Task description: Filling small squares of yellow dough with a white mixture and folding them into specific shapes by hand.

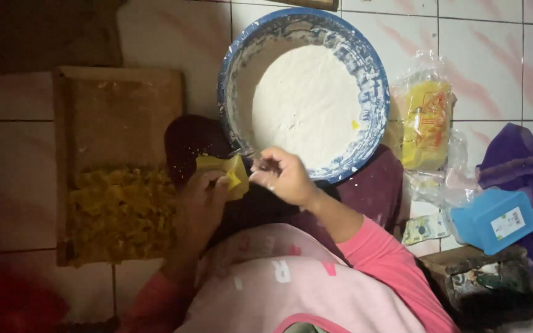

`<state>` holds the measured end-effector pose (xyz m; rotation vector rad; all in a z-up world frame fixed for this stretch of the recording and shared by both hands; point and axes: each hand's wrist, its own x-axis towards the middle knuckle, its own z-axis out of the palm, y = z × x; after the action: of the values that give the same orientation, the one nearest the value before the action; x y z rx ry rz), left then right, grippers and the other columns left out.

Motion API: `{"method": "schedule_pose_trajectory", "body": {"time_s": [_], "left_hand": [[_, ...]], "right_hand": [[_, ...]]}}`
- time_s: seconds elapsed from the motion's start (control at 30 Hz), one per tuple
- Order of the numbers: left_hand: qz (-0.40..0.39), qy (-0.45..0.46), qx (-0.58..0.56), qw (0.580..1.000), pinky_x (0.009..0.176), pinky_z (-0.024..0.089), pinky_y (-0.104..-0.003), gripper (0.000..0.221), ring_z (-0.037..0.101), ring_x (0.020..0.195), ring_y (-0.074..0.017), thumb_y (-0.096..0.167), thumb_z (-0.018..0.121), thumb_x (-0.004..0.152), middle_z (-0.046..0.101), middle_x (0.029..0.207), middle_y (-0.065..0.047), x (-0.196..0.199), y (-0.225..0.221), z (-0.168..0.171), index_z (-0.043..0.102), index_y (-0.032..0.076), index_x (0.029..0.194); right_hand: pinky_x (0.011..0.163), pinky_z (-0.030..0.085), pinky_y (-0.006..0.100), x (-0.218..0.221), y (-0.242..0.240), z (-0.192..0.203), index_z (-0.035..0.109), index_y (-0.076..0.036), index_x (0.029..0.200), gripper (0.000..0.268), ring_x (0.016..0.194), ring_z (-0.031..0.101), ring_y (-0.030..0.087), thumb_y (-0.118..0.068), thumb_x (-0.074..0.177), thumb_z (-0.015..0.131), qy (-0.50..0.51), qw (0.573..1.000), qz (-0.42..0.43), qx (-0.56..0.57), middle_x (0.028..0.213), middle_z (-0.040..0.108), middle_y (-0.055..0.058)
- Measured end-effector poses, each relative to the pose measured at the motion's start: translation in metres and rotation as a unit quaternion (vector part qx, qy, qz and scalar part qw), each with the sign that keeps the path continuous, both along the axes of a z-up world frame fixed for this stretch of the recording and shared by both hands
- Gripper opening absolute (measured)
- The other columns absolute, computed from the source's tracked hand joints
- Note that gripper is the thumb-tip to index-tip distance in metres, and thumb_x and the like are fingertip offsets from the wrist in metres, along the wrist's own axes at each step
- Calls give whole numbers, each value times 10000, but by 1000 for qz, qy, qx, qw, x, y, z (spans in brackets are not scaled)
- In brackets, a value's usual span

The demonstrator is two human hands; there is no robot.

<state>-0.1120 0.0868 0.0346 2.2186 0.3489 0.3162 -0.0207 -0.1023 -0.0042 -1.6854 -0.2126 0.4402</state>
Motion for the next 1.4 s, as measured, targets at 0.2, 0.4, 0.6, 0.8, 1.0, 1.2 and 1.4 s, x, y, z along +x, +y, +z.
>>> {"method": "schedule_pose_trajectory", "body": {"time_s": [0.2, 0.4, 0.6, 0.8, 1.0, 1.2, 1.4], "left_hand": [[-41, -105, -140, 984, 750, 566, -375, 38, 719, 834, -301, 83, 711, 936, 738, 921, -96, 5, -6, 2, 717, 61, 905], [-51, -120, -142, 981, 696, 558, -370, 19, 708, 788, -301, 72, 709, 926, 737, 915, -104, 5, -6, 2, 717, 58, 917], [-41, -119, -148, 981, 692, 559, -386, 25, 712, 791, -332, 56, 720, 921, 735, 904, -137, 4, -5, 8, 713, 40, 904], [-3, -114, -220, 969, 736, 548, -393, 113, 695, 834, -326, 48, 627, 986, 713, 924, -178, 5, 5, 6, 683, 7, 897], [109, -118, -424, 891, 905, 567, -357, 88, 694, 1002, -228, 143, 565, 1055, 706, 1095, -131, 3, 24, 4, 608, 81, 1009], [198, -158, -591, 766, 888, 642, -363, 151, 752, 1000, -224, 199, 530, 1060, 740, 1097, -134, -4, 61, -40, 554, 69, 1134], [251, -129, -653, 703, 941, 615, -422, 202, 728, 1066, -231, 197, 550, 1034, 732, 1188, -136, 2, 48, -18, 614, 57, 1165]], "right_hand": [[551, 492, 203, -7, 15, 6, 713, -118, 951, 222, 633, 567, 48, -63, 794, 861, -6, 1000, 26, -13, 748, 751, 35], [531, 473, 194, -12, 22, 8, 698, -111, 933, 248, 642, 575, 53, -86, 775, 888, -4, 999, 39, 5, 742, 744, 35], [604, 517, 199, -15, 24, 1, 701, -59, 984, 240, 688, 623, 82, -19, 801, 852, 33, 998, 27, 44, 789, 748, 69], [719, 579, 247, -18, 23, -10, 685, -28, 1046, 289, 788, 662, 90, -26, 815, 858, 38, 996, 24, 71, 853, 753, 89], [672, 559, 210, -12, 20, -12, 654, -34, 1005, 270, 728, 635, 70, -31, 812, 843, 36, 997, 62, 3, 781, 719, 55], [666, 580, 242, -13, 22, -12, 684, -34, 1053, 294, 711, 651, 105, -17, 800, 833, 30, 995, 87, -49, 769, 728, 87], [786, 653, 425, -3, 15, 15, 687, 29, 1130, 299, 900, 759, 372, -20, 854, 791, -17, 993, 84, -76, 965, 743, 264]]}}
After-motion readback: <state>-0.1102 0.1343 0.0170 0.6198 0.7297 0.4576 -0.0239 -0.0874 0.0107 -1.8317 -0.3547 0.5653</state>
